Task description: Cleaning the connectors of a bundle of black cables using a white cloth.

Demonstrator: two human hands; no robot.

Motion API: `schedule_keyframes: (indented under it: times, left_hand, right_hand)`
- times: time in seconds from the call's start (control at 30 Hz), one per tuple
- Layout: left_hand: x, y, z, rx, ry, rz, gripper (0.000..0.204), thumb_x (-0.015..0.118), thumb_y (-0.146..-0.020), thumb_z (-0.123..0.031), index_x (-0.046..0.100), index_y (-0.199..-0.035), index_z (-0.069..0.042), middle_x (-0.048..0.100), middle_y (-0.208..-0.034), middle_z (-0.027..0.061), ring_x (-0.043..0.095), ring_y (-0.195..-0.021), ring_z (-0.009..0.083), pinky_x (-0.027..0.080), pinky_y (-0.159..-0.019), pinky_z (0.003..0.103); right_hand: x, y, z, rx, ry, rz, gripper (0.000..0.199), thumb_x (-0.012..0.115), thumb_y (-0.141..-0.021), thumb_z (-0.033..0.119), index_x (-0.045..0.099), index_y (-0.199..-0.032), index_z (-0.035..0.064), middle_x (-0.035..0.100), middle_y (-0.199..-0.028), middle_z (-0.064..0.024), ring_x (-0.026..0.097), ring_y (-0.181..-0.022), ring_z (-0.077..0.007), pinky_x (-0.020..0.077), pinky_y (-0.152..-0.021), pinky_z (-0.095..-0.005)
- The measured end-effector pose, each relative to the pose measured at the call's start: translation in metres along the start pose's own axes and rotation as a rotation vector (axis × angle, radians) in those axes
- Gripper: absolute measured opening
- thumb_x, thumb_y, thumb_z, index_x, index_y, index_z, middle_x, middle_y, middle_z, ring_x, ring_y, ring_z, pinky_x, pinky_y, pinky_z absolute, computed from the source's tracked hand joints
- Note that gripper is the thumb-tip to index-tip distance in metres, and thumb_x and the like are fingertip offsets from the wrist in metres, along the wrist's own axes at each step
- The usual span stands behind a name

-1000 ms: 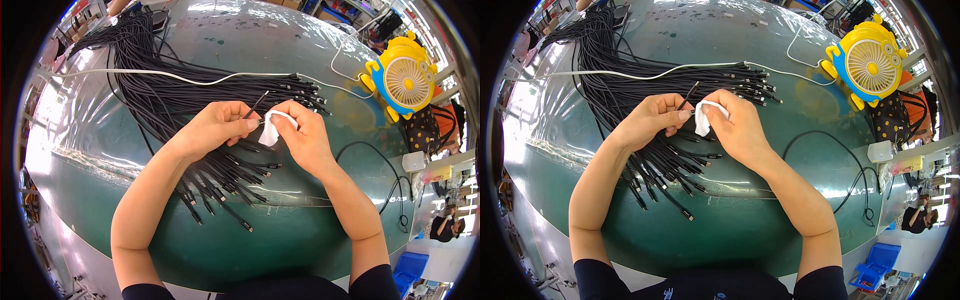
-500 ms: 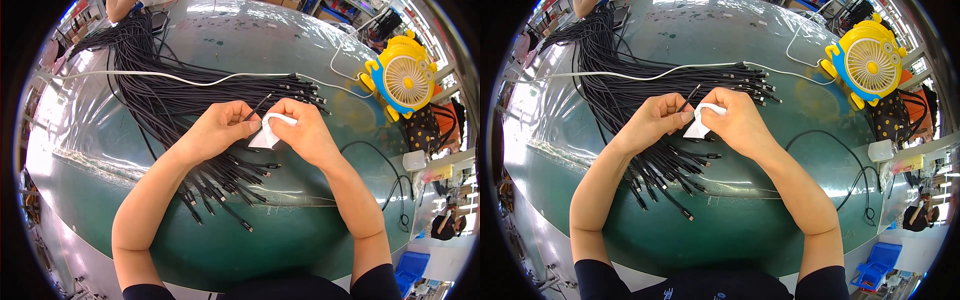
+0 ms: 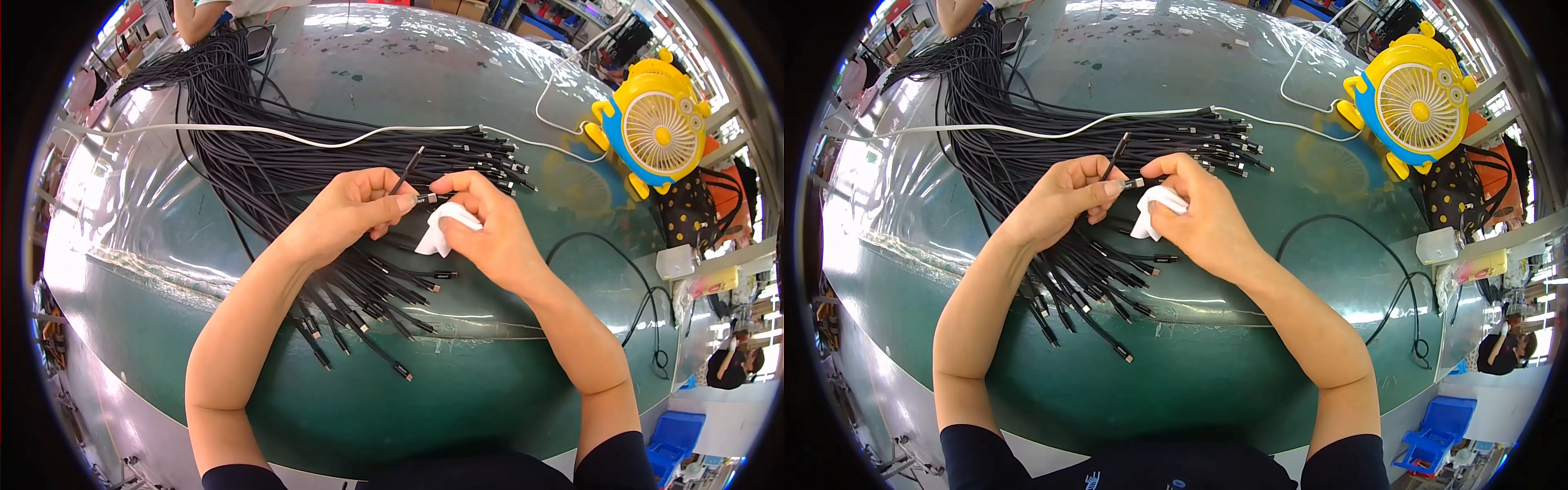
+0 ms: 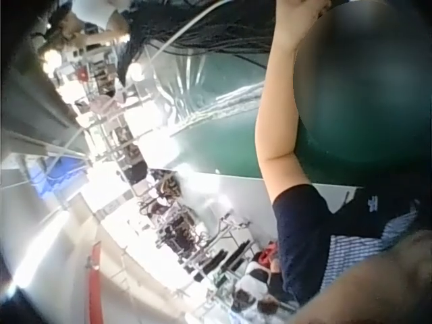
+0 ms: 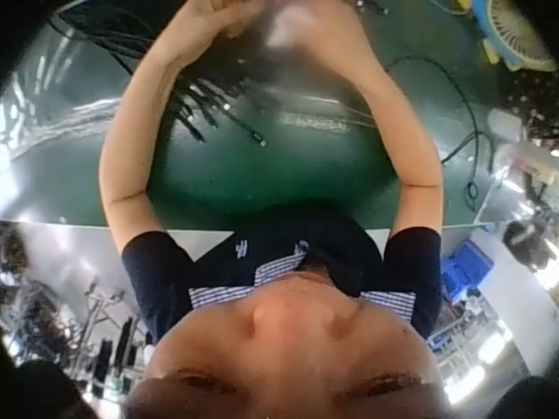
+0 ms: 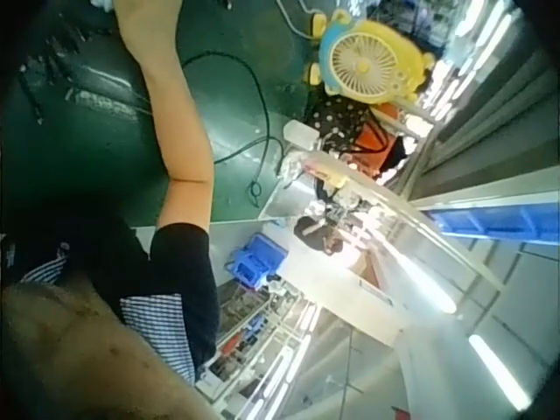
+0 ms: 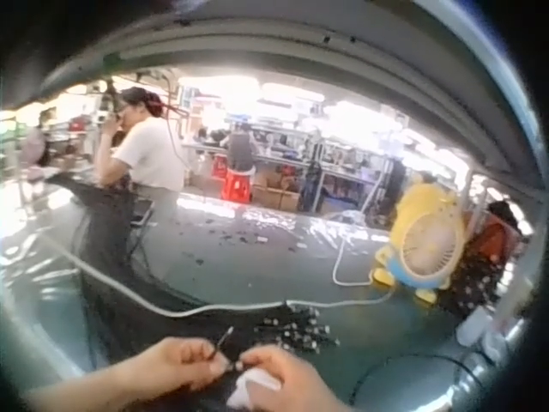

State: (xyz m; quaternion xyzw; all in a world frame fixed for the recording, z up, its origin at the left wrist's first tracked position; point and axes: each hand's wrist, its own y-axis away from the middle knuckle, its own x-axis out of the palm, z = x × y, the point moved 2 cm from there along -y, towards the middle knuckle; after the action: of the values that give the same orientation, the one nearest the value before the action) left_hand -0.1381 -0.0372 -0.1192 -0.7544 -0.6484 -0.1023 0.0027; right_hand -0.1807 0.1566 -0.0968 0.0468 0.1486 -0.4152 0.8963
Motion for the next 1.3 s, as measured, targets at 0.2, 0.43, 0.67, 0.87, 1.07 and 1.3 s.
schedule_keyframes:
  times: [0.2,0.43,0.67,0.87,1.07,1.3]
  left_hand:
    - [0.001,0.001,-0.001,-0.004,-0.018,0.002,0.016,0.065,-0.089,-0.018,0.061,-0.094,-0.004,0.052,-0.073,-0.005,0.044,-0.062,0.0047,0.034,-0.057,0.02]
    - [0.005,0.001,0.0,-0.072,0.039,0.01,0.024,0.054,-0.099,-0.024,0.061,-0.097,-0.002,0.056,-0.073,-0.0007,0.047,-0.06,0.0058,0.039,-0.054,0.019]
    - [0.005,0.005,-0.008,-0.087,-0.002,0.017,0.035,0.044,-0.102,-0.031,0.059,-0.089,-0.003,0.05,-0.054,-0.0004,0.039,-0.04,0.0059,0.032,-0.041,0.02]
    - [0.001,0.01,-0.011,-0.161,0.032,0.157,0.036,0.045,-0.101,-0.033,0.058,-0.085,-0.004,0.043,-0.053,-0.003,0.037,-0.044,0.0044,0.026,-0.041,0.022]
    - [0.01,0.011,-0.017,-0.204,0.056,0.213,0.034,0.044,-0.102,-0.032,0.056,-0.085,-0.005,0.04,-0.048,-0.003,0.031,-0.039,0.0054,0.026,-0.041,0.022]
    - [0.011,0.011,-0.008,-0.121,-0.019,0.22,0.029,0.052,-0.099,-0.031,0.06,-0.089,-0.004,0.045,-0.056,-0.0046,0.041,-0.049,0.003,0.03,-0.046,0.02]
  right_hand:
    - [0.001,-0.004,0.005,0.006,-0.086,-0.016,0.025,0.058,-0.086,0.005,0.056,-0.11,-0.0015,0.064,-0.088,-0.0063,0.057,-0.076,-0.0095,0.0461,-0.069,-0.0259]
    - [0.001,-0.006,0.004,-0.013,0.06,-0.024,0.015,0.055,-0.087,0.005,0.062,-0.099,-0.0017,0.064,-0.084,-0.0029,0.057,-0.076,-0.0065,0.0461,-0.067,-0.023]
    - [-0.007,0.001,0.011,-0.025,0.218,-0.028,0.015,0.054,-0.089,0.006,0.065,-0.098,-0.001,0.064,-0.082,-0.0013,0.056,-0.075,-0.0051,0.0446,-0.068,-0.0218]
    - [-0.009,-0.013,0.015,-0.127,0.01,-0.056,0.017,0.056,-0.092,0.008,0.065,-0.104,-0.0001,0.064,-0.085,0.0007,0.056,-0.078,-0.0049,0.0449,-0.071,-0.0221]
    - [-0.01,-0.011,0.018,-0.07,0.162,0.009,0.018,0.058,-0.09,0.016,0.063,-0.092,-0.0007,0.066,-0.077,-0.0056,0.059,-0.072,-0.0103,0.0467,-0.067,-0.0263]
    - [-0.004,-0.004,0.016,-0.147,0.194,0.049,0.01,0.056,-0.09,0.008,0.062,-0.092,0.0008,0.065,-0.082,-0.0025,0.056,-0.075,-0.0066,0.0467,-0.068,-0.0251]
